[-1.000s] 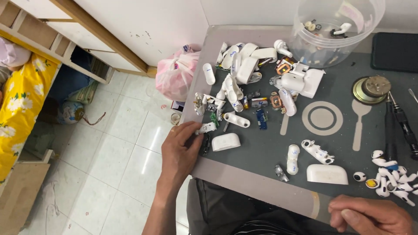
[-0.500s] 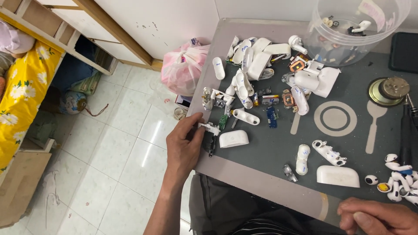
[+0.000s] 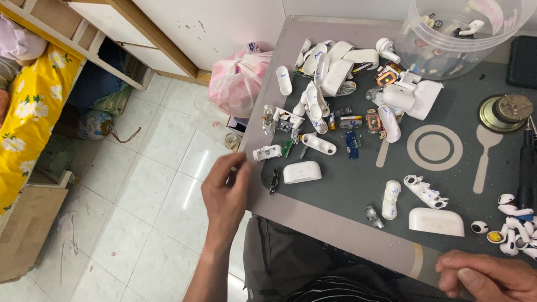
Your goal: Sorting through a pile of disassembled earbud components, including cases, circuit boards, and tips, on a work mat.
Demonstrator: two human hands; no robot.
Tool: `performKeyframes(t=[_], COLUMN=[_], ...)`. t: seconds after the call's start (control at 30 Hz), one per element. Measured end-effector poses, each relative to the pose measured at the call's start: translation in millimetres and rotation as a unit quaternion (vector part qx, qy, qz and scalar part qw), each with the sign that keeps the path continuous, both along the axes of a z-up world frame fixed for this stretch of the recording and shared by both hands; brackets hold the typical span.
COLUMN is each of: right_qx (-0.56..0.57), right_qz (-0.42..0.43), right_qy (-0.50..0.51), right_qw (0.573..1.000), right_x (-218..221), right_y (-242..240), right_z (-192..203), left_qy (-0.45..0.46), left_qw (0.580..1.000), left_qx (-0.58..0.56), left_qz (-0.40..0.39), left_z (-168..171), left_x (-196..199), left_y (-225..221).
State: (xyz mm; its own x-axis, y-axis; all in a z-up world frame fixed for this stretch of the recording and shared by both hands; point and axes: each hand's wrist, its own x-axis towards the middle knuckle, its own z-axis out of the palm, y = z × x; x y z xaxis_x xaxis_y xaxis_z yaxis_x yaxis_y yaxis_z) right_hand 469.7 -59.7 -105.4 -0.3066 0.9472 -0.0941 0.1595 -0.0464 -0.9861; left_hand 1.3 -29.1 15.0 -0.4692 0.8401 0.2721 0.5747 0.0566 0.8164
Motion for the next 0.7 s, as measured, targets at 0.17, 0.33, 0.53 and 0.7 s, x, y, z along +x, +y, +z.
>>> performKeyframes(t=[0.17,0.33,0.53,0.7], right_qx=[0.085,-0.071,0.080,-0.091], right_qz=[0.025,0.079,-0.001,-0.064], right_qy=[0.011,-0.130,-0.037,-0.054], right_qw=[0.996,0.986,0.996,0.992], right_x=[7.1,49.6,-26.3,-21.1], right_y=[5.1,4.1,4.4,-3.2], right_z=[-2.2,-48.9,37.0,32.1], left_qy=[0.184,0.223,0.233,0.197], left_qw=[0.979,0.970,0.970,0.979], left_qx=[0.013,-0.013,0.001,0.012], left_qz=[-0.086,-0.100,-0.068,-0.046], left_z=[-15.3,-12.9,-19.5,-8.7], left_x=[6.3,8.9,8.3,21.5], left_y=[-29.0,-23.4,-14.1,-10.8])
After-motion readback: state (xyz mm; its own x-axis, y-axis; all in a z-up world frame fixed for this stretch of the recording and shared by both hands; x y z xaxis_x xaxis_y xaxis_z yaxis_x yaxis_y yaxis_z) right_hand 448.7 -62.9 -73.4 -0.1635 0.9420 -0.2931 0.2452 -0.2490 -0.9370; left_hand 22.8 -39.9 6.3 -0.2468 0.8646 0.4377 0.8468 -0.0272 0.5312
